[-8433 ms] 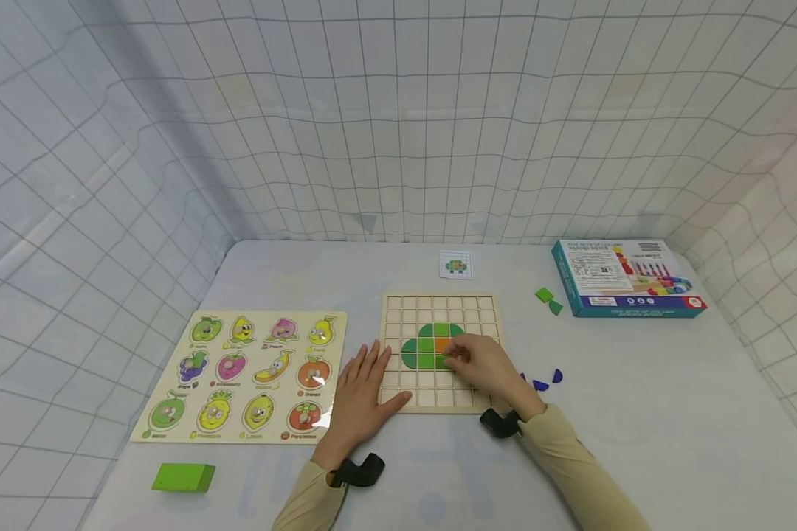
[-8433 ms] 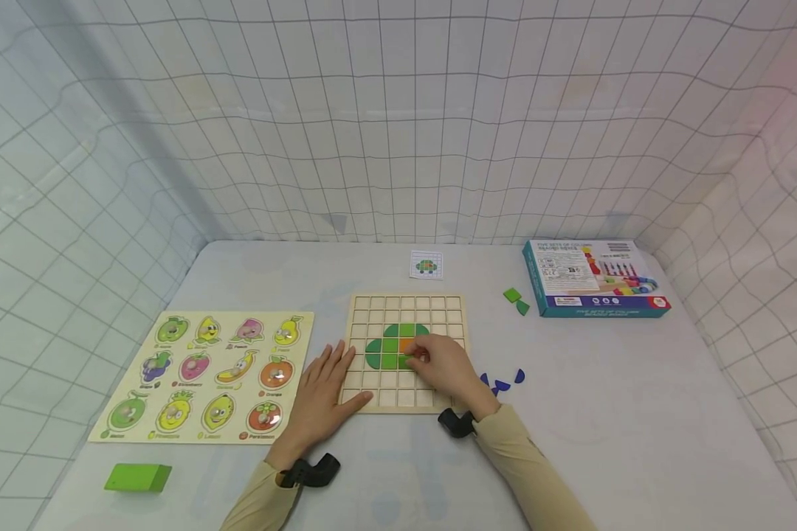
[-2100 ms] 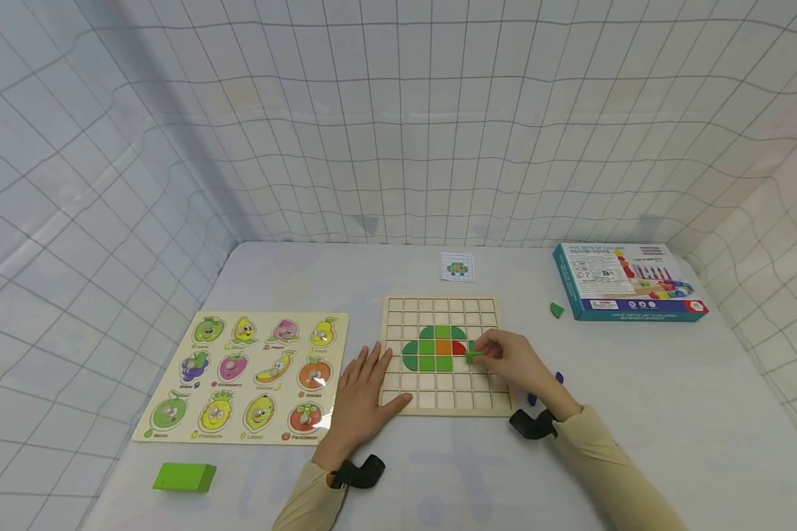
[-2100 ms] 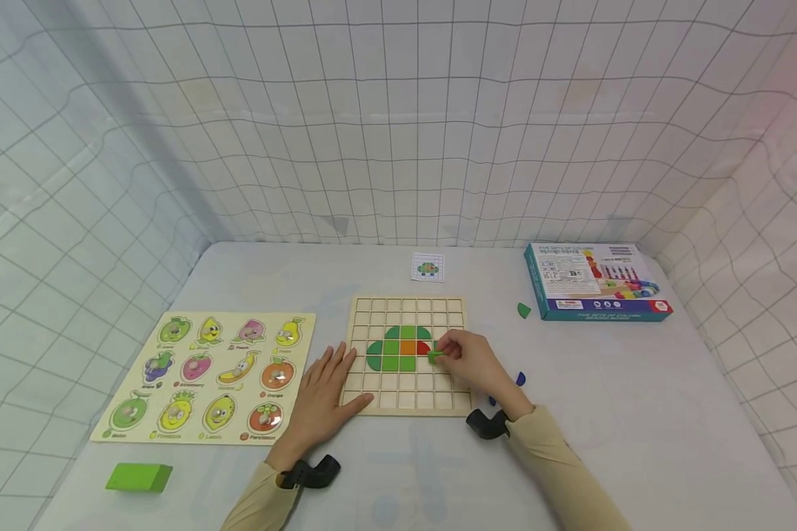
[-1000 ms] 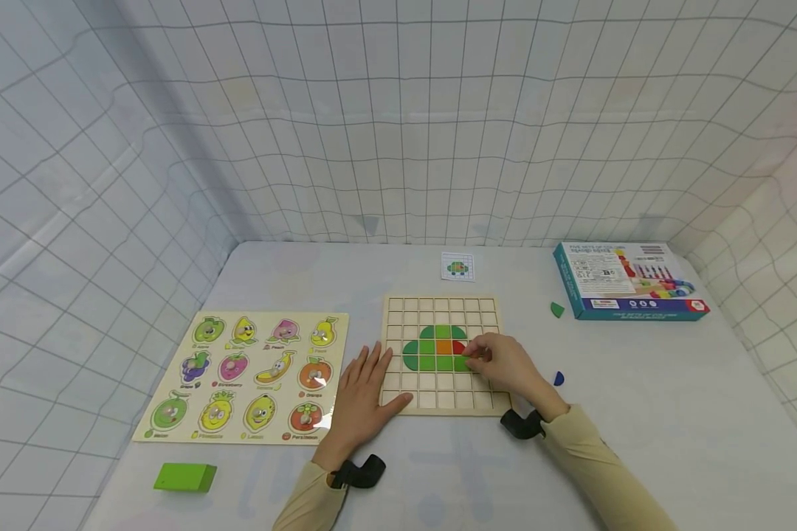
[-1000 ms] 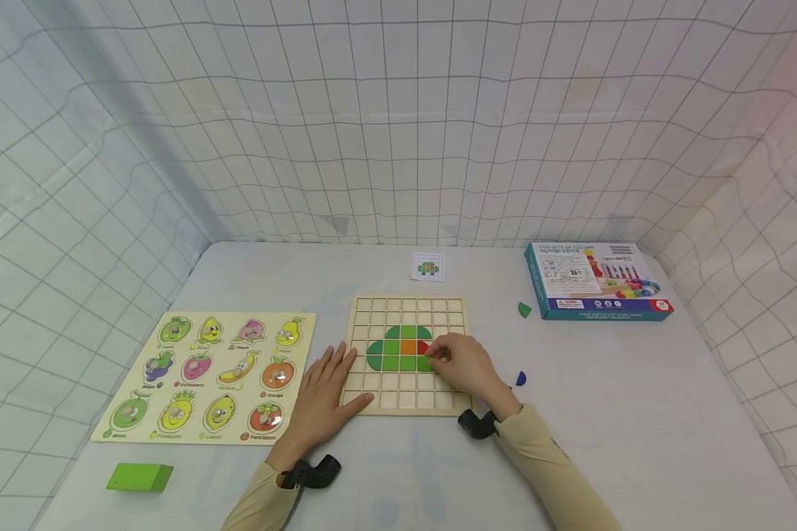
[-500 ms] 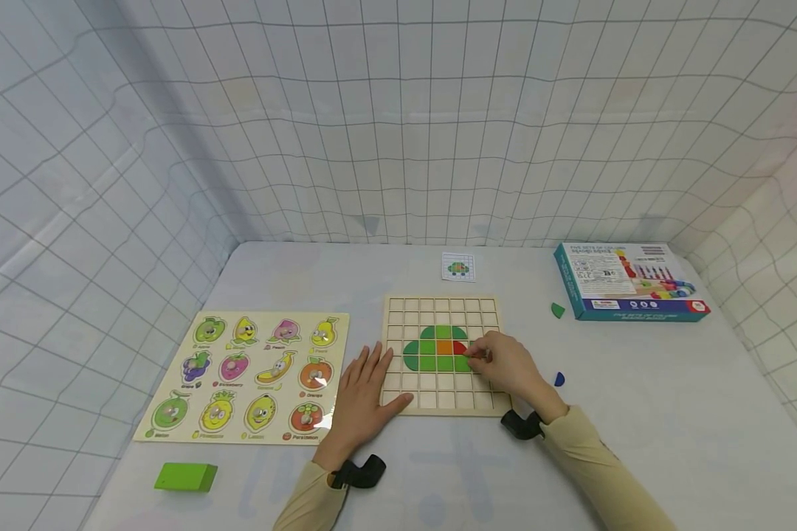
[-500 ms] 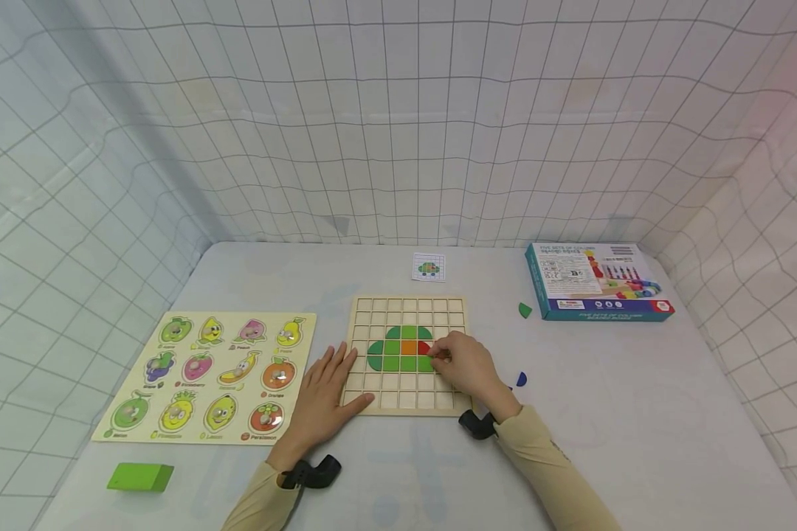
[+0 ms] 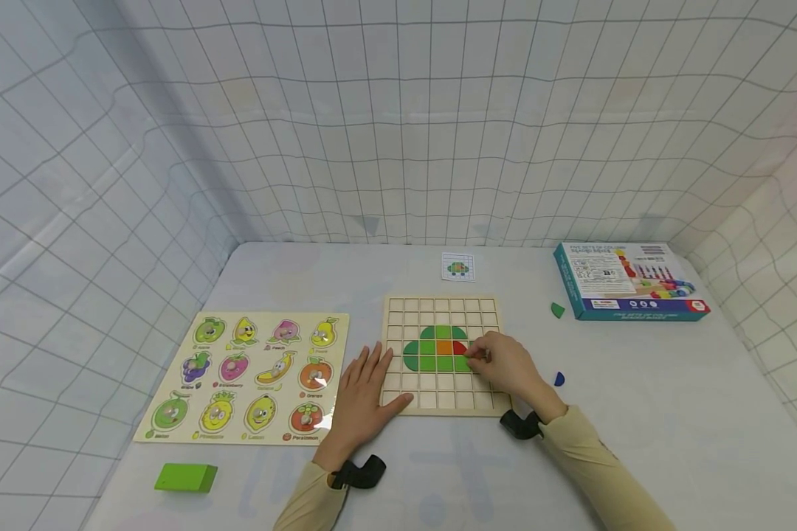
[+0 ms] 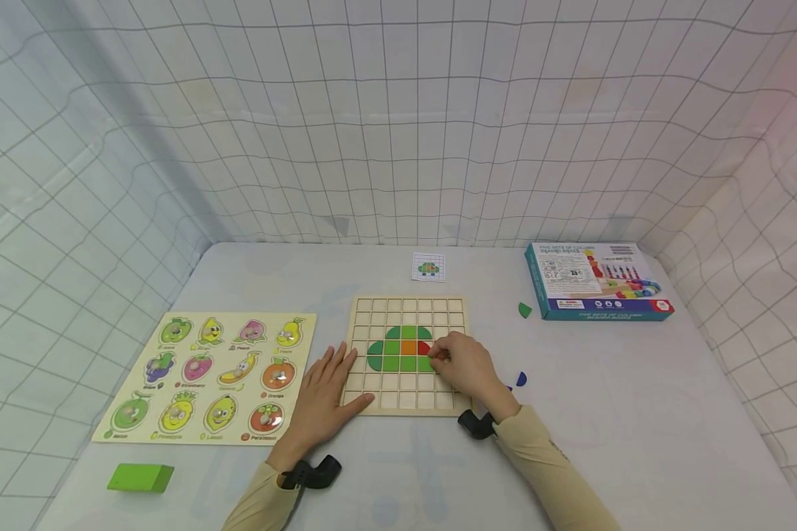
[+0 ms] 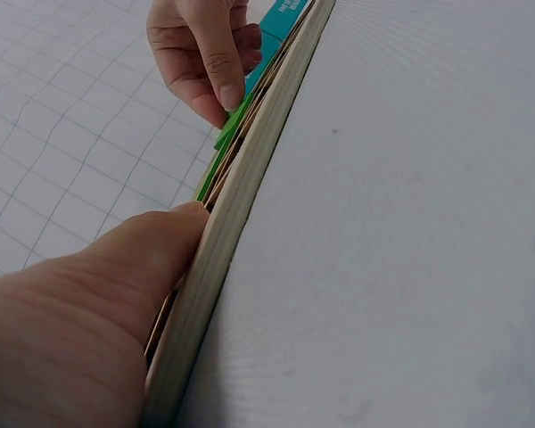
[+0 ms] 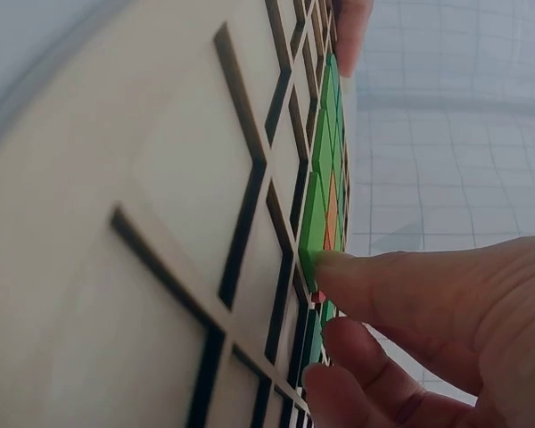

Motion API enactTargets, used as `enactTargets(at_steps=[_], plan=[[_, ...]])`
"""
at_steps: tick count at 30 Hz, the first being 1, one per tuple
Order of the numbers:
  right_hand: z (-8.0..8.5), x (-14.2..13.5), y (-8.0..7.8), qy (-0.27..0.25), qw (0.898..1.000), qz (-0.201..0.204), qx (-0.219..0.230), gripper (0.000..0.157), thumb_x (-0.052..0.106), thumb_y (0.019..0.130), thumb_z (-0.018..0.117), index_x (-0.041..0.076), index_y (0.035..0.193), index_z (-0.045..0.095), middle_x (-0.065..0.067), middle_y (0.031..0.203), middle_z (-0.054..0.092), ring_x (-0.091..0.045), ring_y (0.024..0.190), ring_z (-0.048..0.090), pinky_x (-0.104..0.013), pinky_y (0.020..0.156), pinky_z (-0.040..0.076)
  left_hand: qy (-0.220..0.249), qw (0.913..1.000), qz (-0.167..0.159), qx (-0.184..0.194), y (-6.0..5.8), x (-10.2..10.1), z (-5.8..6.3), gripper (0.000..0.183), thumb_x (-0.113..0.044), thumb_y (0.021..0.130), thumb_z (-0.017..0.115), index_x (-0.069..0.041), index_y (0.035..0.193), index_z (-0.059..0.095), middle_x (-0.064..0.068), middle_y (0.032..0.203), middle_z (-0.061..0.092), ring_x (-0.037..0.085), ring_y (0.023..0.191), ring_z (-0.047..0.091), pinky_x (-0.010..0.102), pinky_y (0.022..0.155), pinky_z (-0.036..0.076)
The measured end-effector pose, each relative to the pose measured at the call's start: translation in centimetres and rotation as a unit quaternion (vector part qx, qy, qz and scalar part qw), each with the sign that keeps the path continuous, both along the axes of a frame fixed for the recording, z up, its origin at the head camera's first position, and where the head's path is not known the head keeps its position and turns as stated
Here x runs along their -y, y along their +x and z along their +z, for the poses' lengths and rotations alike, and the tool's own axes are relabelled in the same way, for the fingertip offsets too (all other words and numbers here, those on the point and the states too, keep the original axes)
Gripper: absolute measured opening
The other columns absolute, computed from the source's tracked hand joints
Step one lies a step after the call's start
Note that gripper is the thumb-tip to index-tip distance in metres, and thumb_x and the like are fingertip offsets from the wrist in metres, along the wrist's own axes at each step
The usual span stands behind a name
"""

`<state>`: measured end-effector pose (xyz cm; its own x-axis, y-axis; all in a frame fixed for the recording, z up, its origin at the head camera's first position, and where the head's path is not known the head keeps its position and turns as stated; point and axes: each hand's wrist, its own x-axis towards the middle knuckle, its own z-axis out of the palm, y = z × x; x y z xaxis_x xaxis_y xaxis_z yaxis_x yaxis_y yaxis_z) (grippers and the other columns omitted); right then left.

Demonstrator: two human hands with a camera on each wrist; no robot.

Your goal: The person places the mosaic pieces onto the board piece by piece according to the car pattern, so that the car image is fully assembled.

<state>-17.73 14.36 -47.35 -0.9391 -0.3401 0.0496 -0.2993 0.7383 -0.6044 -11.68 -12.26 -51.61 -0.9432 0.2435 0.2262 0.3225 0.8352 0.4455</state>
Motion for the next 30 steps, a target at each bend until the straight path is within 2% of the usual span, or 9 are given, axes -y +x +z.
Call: enactTargets(at_steps=[9,15,19,23,30], plan=[[-0.1,-0.2,0.2,0.000,1.000,0.003,0.011,0.006,0.017,0.083,0.074,0.012,0.081,0.073,0.007,0.075,0.055,-0.012,0.066,0.047,-0.029,0.057,0.040,-0.002,1.0000,0.001,0.000,0.0,0.0,0.0,0.080,-0.053,0.085,0.061,-0.006,0.146,0.037,0.013,0.152,0.028,0.031,0.141,0.016,0.048,0.111,0.012],[0.3,-1.5,0.4,0.001,1.000,-0.003,0.022,0.005,0.018,0.085,0.072,0.013,0.085,0.072,0.008,0.075,0.057,-0.012,0.067,0.050,-0.029,0.059,0.042,-0.001,1.0000,0.001,0.006,0.0,0.0,0.0,0.081,-0.053,0.085,0.061,-0.007,0.147,0.036,0.012,0.153,0.027,0.030,0.142,0.015,0.047,0.111,0.010],[0.9,-2.7,0.3,-0.005,1.000,-0.016,0.019,0.006,0.015,0.085,0.071,0.010,0.087,0.072,0.006,0.074,0.059,-0.013,0.065,0.050,-0.029,0.055,0.042,-0.001,1.0000,0.002,0.003,0.0,0.0,0.0,0.080,-0.053,0.085,0.060,-0.007,0.146,0.037,0.012,0.152,0.028,0.031,0.141,0.015,0.048,0.111,0.012],[1.1,-4.3,-0.2,-0.010,0.999,-0.039,0.007,0.010,0.014,0.086,0.070,0.006,0.091,0.073,0.002,0.077,0.062,-0.014,0.065,0.052,-0.029,0.054,0.043,0.000,1.0000,0.000,0.000,0.0,0.0,-0.1,0.080,-0.053,0.085,0.061,-0.006,0.146,0.037,0.013,0.152,0.029,0.032,0.141,0.017,0.048,0.111,0.013],[0.9,-7.1,-1.6,-0.007,0.995,-0.097,-0.009,0.027,0.016,0.089,0.067,-0.002,0.108,0.066,-0.012,0.092,0.066,-0.025,0.079,0.060,-0.036,0.064,0.051,-0.007,1.0000,0.000,-0.002,0.0,0.0,-0.1,0.080,-0.052,0.085,0.062,-0.006,0.146,0.037,0.013,0.152,0.029,0.032,0.141,0.018,0.048,0.111,0.013]])
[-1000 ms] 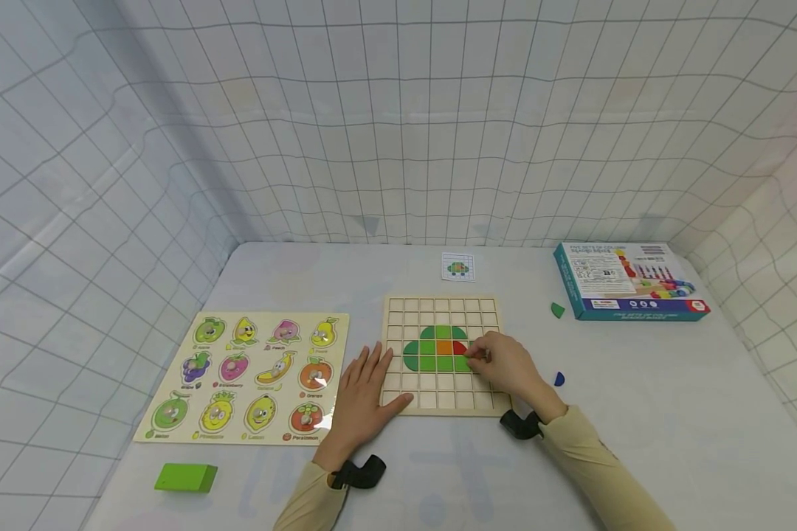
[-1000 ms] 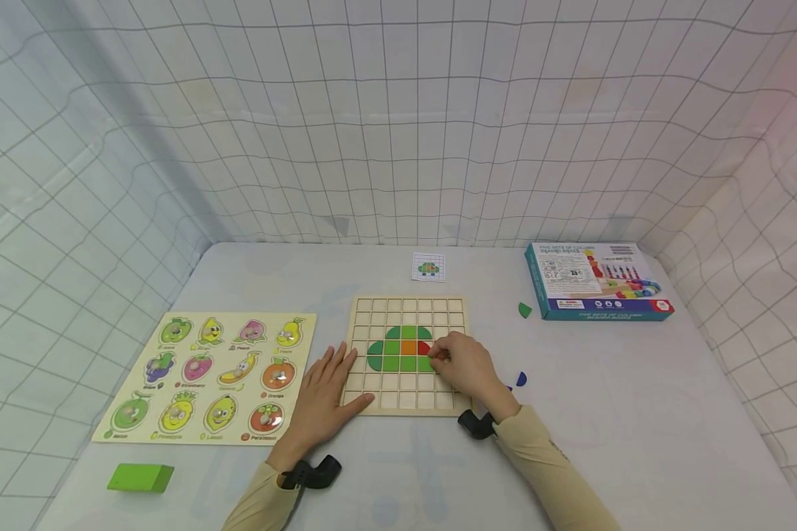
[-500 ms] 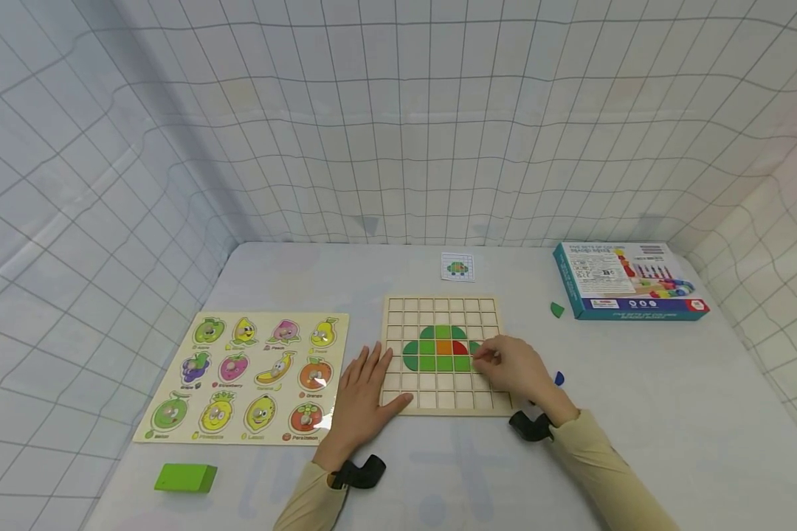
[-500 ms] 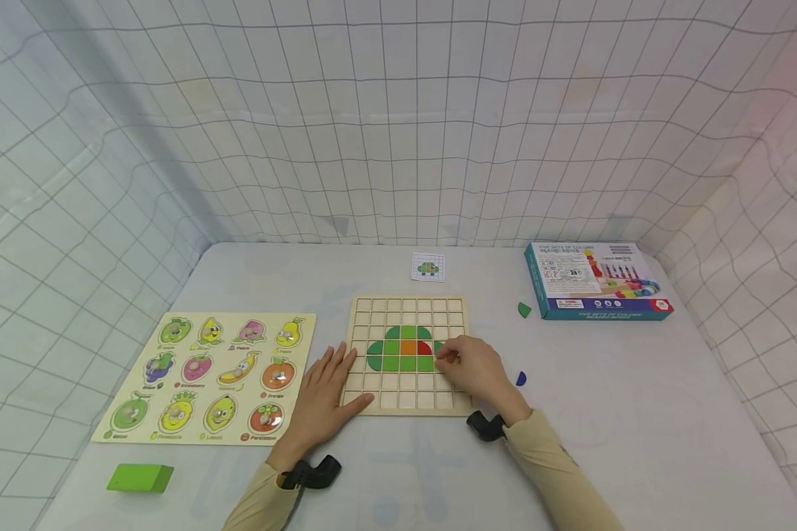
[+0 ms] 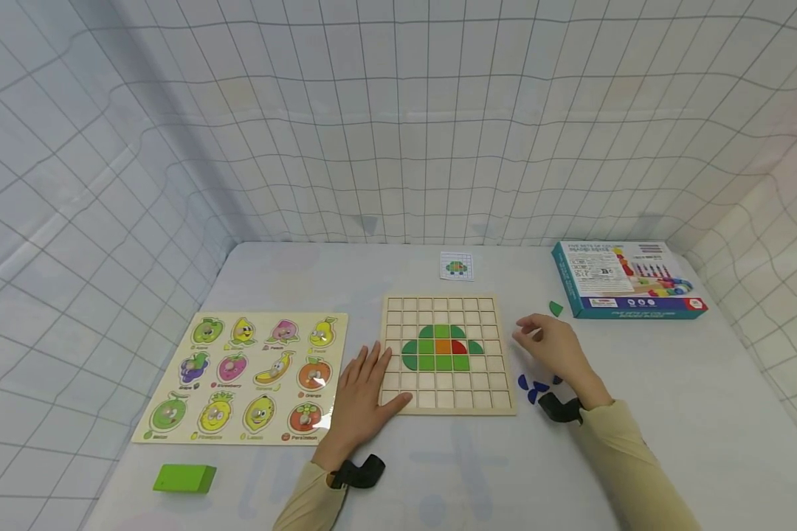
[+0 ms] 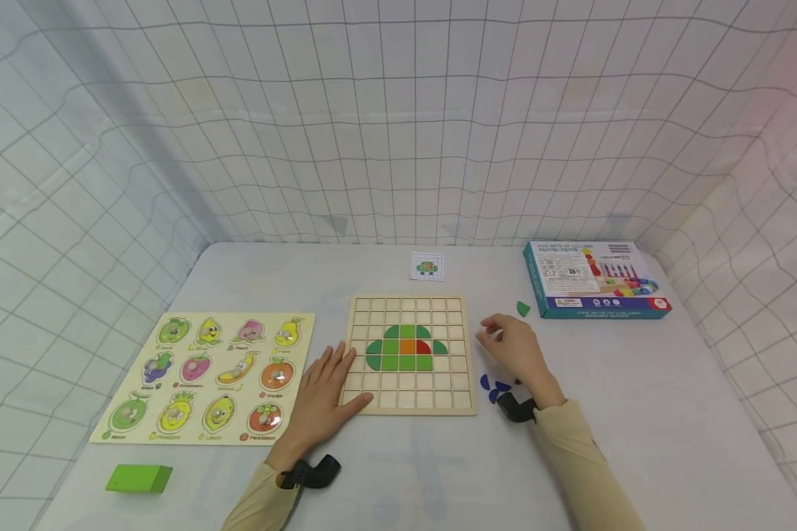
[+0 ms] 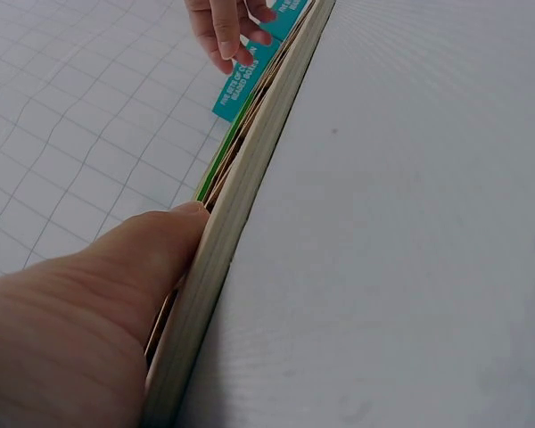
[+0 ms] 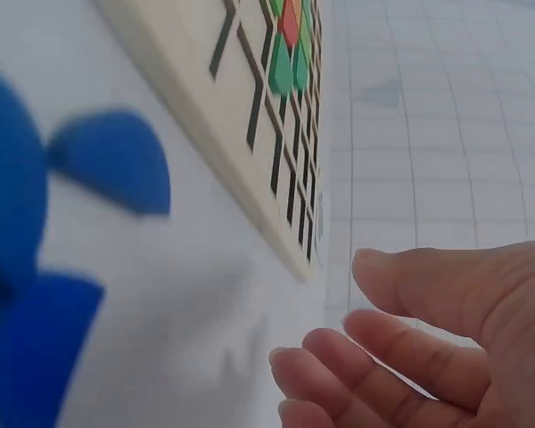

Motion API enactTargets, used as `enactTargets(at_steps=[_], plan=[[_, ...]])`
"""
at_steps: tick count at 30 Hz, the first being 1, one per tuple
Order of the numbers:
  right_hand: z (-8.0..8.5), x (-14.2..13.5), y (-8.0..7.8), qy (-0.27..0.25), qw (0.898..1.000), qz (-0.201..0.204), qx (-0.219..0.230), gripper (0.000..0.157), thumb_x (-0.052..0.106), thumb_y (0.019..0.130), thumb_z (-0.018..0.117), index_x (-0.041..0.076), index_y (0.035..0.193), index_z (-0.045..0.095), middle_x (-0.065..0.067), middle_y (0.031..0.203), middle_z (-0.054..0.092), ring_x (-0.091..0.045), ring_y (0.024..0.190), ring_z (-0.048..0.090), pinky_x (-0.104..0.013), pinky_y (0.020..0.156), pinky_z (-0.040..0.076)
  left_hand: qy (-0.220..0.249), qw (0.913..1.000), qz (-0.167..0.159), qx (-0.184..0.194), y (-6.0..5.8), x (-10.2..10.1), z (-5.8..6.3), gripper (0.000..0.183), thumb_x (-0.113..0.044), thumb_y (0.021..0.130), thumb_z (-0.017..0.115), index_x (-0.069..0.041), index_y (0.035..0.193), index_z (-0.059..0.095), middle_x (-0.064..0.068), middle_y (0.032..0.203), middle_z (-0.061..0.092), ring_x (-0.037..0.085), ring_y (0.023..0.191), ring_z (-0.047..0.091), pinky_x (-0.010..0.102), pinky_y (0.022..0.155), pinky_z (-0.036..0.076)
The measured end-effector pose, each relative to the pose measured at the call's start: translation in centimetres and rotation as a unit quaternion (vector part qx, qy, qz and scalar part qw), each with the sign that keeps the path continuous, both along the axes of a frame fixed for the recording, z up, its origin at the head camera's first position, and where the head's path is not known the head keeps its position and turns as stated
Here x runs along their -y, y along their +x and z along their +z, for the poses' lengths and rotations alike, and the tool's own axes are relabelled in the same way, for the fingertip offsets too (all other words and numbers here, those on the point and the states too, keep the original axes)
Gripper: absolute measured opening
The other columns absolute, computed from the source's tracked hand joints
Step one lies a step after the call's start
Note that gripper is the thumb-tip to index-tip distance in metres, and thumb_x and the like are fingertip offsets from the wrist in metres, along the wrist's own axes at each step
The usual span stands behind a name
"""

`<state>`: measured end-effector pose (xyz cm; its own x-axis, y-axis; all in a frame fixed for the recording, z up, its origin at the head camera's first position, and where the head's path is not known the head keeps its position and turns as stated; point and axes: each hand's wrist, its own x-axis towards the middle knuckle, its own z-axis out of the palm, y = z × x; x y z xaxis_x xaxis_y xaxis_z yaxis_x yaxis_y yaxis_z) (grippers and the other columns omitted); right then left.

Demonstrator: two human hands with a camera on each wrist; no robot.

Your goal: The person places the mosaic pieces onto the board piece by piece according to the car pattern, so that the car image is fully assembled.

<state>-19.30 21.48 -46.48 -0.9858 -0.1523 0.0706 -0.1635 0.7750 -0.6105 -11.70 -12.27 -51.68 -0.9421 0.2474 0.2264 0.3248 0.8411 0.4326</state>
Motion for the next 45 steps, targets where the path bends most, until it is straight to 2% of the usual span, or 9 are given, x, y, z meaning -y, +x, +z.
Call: enactTargets(at_steps=[7,11,14,20,24,27,35,40,45], plan=[[-0.1,-2.4,-1.2,0.003,0.999,-0.053,0.008,0.041,0.017,0.090,0.065,-0.009,0.120,0.057,-0.019,0.091,0.063,-0.029,0.074,0.060,-0.034,0.057,0.048,-0.006,1.0000,0.001,0.006,0.0,0.1,0.0,0.080,-0.053,0.085,0.061,-0.007,0.146,0.037,0.013,0.152,0.028,0.030,0.141,0.016,0.047,0.111,0.013],[0.2,-3.0,-1.8,0.021,0.996,-0.072,0.046,0.049,0.019,0.092,0.063,-0.012,0.127,0.050,-0.022,0.090,0.062,-0.025,0.067,0.054,-0.032,0.055,0.044,-0.009,0.9999,0.004,0.005,-0.1,0.2,0.0,0.081,-0.053,0.085,0.061,-0.007,0.146,0.037,0.012,0.152,0.028,0.030,0.141,0.016,0.047,0.111,0.013],[0.5,-3.1,-2.0,0.031,0.993,-0.083,0.083,0.054,0.021,0.092,0.062,-0.013,0.130,0.046,-0.025,0.091,0.063,-0.027,0.070,0.054,-0.035,0.059,0.047,-0.007,1.0000,0.001,0.003,-0.1,0.2,-0.1,0.081,-0.052,0.085,0.062,-0.006,0.146,0.037,0.013,0.152,0.028,0.031,0.141,0.016,0.047,0.111,0.013],[0.4,-3.1,-2.5,0.049,0.986,-0.095,0.128,0.063,0.023,0.092,0.059,-0.018,0.135,0.035,-0.031,0.102,0.059,-0.035,0.082,0.054,-0.048,0.074,0.049,-0.003,1.0000,-0.001,0.003,-0.1,0.1,-0.1,0.080,-0.052,0.085,0.062,-0.006,0.146,0.037,0.013,0.152,0.028,0.031,0.141,0.017,0.048,0.111,0.013],[0.3,-3.1,-2.8,0.060,0.982,-0.094,0.154,0.066,0.023,0.093,0.057,-0.019,0.137,0.030,-0.039,0.125,0.046,-0.049,0.107,0.049,-0.058,0.091,0.041,0.001,1.0000,-0.001,0.002,0.0,0.0,0.0,0.080,-0.052,0.085,0.062,-0.006,0.146,0.037,0.013,0.152,0.028,0.032,0.141,0.017,0.048,0.111,0.013],[0.2,-3.0,-3.0,0.067,0.980,-0.095,0.162,0.065,0.022,0.093,0.057,-0.019,0.137,0.030,-0.041,0.132,0.038,-0.053,0.117,0.041,-0.061,0.095,0.037,0.002,1.0000,-0.002,0.001,0.0,0.0,0.0,0.080,-0.051,0.085,0.062,-0.005,0.146,0.038,0.014,0.152,0.028,0.032,0.141,0.017,0.048,0.111,0.013],[0.2,-2.9,-2.6,0.069,0.985,-0.100,0.123,0.050,0.017,0.093,0.055,-0.015,0.131,0.044,-0.037,0.124,0.048,-0.047,0.106,0.051,-0.058,0.087,0.044,0.002,1.0000,-0.002,0.002,0.0,0.0,0.1,0.080,-0.052,0.085,0.062,-0.006,0.146,0.037,0.013,0.152,0.028,0.031,0.141,0.017,0.047,0.111,0.013],[0.1,-2.9,-2.5,0.073,0.986,-0.112,0.102,0.038,0.013,0.092,0.058,-0.011,0.122,0.056,-0.032,0.111,0.059,-0.037,0.084,0.059,-0.046,0.071,0.051,0.002,1.0000,-0.002,0.005,0.0,0.0,0.0,0.080,-0.052,0.085,0.061,-0.006,0.146,0.037,0.013,0.152,0.027,0.031,0.141,0.016,0.047,0.111,0.012],[0.2,-3.0,-2.5,0.067,0.987,-0.115,0.086,0.029,0.012,0.090,0.061,-0.009,0.111,0.062,-0.027,0.096,0.064,-0.031,0.072,0.060,-0.037,0.058,0.049,0.007,1.0000,-0.003,0.004,0.0,0.0,0.0,0.080,-0.052,0.085,0.061,-0.006,0.146,0.037,0.013,0.152,0.028,0.031,0.141,0.016,0.047,0.111,0.012]])
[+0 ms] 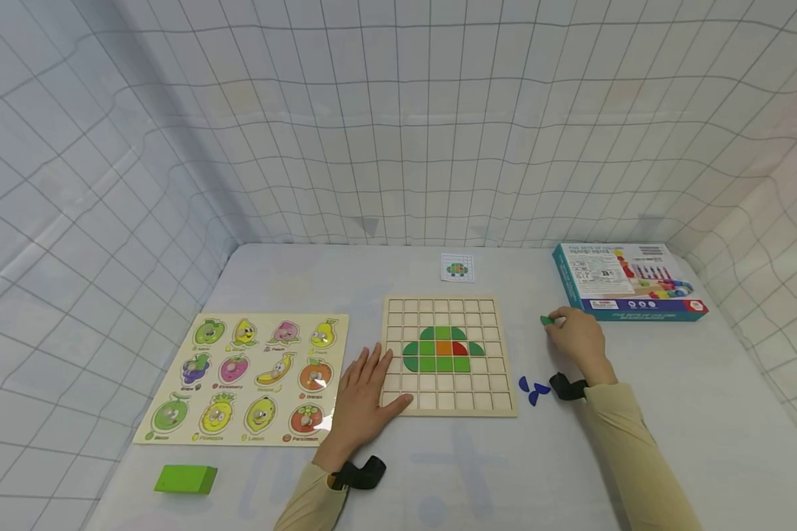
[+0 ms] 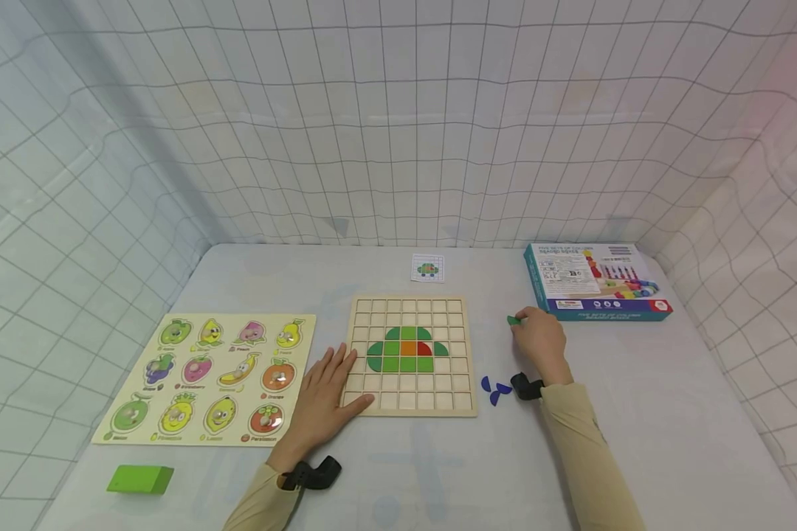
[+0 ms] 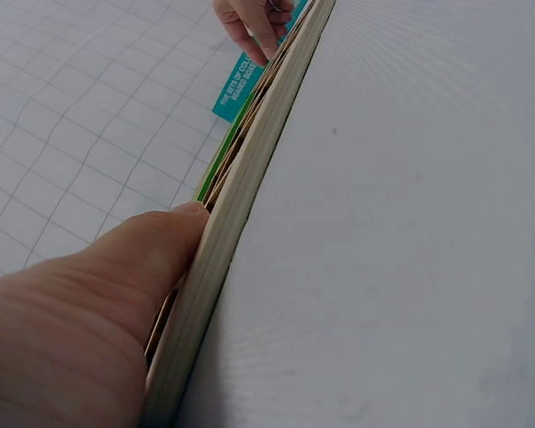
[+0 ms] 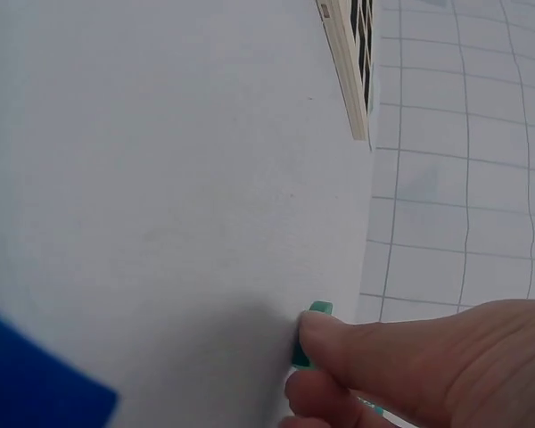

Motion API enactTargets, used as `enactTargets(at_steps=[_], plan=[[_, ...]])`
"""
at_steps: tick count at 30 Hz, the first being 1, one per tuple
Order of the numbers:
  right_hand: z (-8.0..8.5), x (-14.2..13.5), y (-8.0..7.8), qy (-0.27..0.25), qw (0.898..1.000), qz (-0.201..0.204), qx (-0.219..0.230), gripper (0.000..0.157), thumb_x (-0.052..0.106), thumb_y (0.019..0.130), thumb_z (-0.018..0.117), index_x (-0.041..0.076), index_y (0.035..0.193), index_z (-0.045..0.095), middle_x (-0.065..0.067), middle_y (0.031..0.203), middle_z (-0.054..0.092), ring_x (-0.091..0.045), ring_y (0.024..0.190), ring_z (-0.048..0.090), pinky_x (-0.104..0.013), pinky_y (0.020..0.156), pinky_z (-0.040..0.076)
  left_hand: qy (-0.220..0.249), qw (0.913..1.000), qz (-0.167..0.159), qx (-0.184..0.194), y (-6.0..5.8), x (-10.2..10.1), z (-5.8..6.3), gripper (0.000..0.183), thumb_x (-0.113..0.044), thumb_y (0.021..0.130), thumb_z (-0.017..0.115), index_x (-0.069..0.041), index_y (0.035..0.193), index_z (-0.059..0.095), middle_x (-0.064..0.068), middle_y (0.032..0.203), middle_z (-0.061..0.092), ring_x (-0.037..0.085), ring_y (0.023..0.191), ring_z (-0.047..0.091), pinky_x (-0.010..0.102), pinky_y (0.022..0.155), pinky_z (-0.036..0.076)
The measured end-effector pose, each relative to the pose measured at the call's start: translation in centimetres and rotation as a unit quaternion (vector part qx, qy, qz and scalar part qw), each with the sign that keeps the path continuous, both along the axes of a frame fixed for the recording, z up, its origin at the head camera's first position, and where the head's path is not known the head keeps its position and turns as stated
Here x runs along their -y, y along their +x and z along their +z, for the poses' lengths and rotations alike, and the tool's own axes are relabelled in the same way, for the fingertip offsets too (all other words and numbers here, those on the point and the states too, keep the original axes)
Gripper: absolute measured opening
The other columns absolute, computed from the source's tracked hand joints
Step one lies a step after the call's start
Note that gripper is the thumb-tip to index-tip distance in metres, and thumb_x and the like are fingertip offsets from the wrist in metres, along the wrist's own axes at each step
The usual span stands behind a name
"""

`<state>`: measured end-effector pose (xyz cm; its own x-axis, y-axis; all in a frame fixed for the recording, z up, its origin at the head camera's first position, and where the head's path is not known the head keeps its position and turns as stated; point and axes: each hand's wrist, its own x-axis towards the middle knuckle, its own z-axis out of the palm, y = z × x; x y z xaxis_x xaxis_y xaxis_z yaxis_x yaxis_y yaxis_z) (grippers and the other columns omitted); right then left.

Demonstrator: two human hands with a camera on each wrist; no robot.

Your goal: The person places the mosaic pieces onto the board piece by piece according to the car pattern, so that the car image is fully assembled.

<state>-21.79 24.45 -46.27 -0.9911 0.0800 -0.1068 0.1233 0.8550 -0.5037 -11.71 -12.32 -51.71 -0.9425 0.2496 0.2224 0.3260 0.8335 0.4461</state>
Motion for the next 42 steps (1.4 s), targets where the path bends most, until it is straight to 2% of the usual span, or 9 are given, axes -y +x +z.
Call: enactTargets(at_steps=[4,9,18,23,30,35,39,42], plan=[[0.1,-0.1,0.0,-0.003,1.000,0.002,0.001,0.026,0.012,0.089,0.063,-0.008,0.106,0.062,-0.023,0.087,0.065,-0.028,0.067,0.058,-0.034,0.054,0.046,0.002,1.0000,-0.002,-0.003,0.0,0.0,-0.1,0.080,-0.052,0.085,0.062,-0.006,0.146,0.037,0.013,0.152,0.028,0.031,0.141,0.016,0.047,0.111,0.013],[-0.1,-0.2,0.0,-0.007,1.000,0.001,0.003,0.022,0.010,0.087,0.064,-0.004,0.103,0.060,-0.022,0.088,0.063,-0.030,0.072,0.056,-0.037,0.059,0.046,0.000,1.0000,-0.002,-0.006,0.0,0.0,-0.2,0.080,-0.051,0.085,0.062,-0.006,0.146,0.037,0.013,0.152,0.028,0.031,0.141,0.017,0.047,0.111,0.013],[-0.7,-0.1,0.7,-0.029,0.998,0.011,-0.048,0.010,0.004,0.085,0.065,-0.002,0.094,0.062,-0.019,0.084,0.060,-0.032,0.074,0.053,-0.040,0.063,0.046,-0.001,1.0000,-0.002,-0.003,0.0,0.0,0.0,0.080,-0.051,0.085,0.062,-0.006,0.146,0.037,0.014,0.152,0.028,0.032,0.141,0.017,0.048,0.111,0.013],[-1.0,-0.2,1.0,-0.040,0.997,0.006,-0.063,0.012,0.001,0.084,0.066,-0.004,0.095,0.063,-0.019,0.085,0.061,-0.032,0.075,0.055,-0.040,0.065,0.048,0.001,1.0000,-0.001,-0.003,0.1,0.0,0.1,0.080,-0.051,0.085,0.062,-0.006,0.146,0.038,0.014,0.152,0.028,0.032,0.141,0.017,0.048,0.111,0.013],[-0.9,0.4,1.8,-0.057,0.996,0.009,-0.063,0.014,0.008,0.084,0.070,0.000,0.094,0.064,-0.013,0.082,0.061,-0.028,0.073,0.055,-0.036,0.063,0.047,0.003,1.0000,0.000,0.000,0.1,0.0,0.1,0.080,-0.051,0.085,0.062,-0.006,0.146,0.037,0.014,0.152,0.028,0.032,0.141,0.016,0.048,0.111,0.012],[-0.8,1.2,2.4,-0.082,0.992,0.046,-0.085,0.014,0.006,0.086,0.067,0.000,0.098,0.069,-0.012,0.086,0.062,-0.028,0.079,0.057,-0.036,0.066,0.048,0.003,1.0000,0.000,0.000,0.1,0.0,0.0,0.080,-0.052,0.085,0.061,-0.006,0.146,0.037,0.013,0.152,0.027,0.031,0.141,0.016,0.048,0.111,0.012],[-0.8,2.1,3.1,-0.101,0.985,0.091,-0.108,0.015,0.002,0.086,0.068,0.000,0.100,0.071,-0.010,0.088,0.060,-0.024,0.078,0.053,-0.034,0.067,0.045,0.008,1.0000,-0.001,0.001,0.1,0.0,0.2,0.080,-0.051,0.085,0.062,-0.006,0.146,0.036,0.013,0.152,0.027,0.031,0.141,0.016,0.048,0.111,0.012],[-0.5,2.8,3.6,-0.122,0.978,0.133,-0.106,0.018,-0.003,0.086,0.066,0.001,0.103,0.071,-0.009,0.091,0.061,-0.021,0.077,0.052,-0.033,0.067,0.045,0.010,0.9999,-0.002,0.001,0.1,0.0,0.3,0.080,-0.051,0.086,0.062,-0.006,0.146,0.036,0.014,0.152,0.027,0.032,0.141,0.016,0.048,0.111,0.012]])
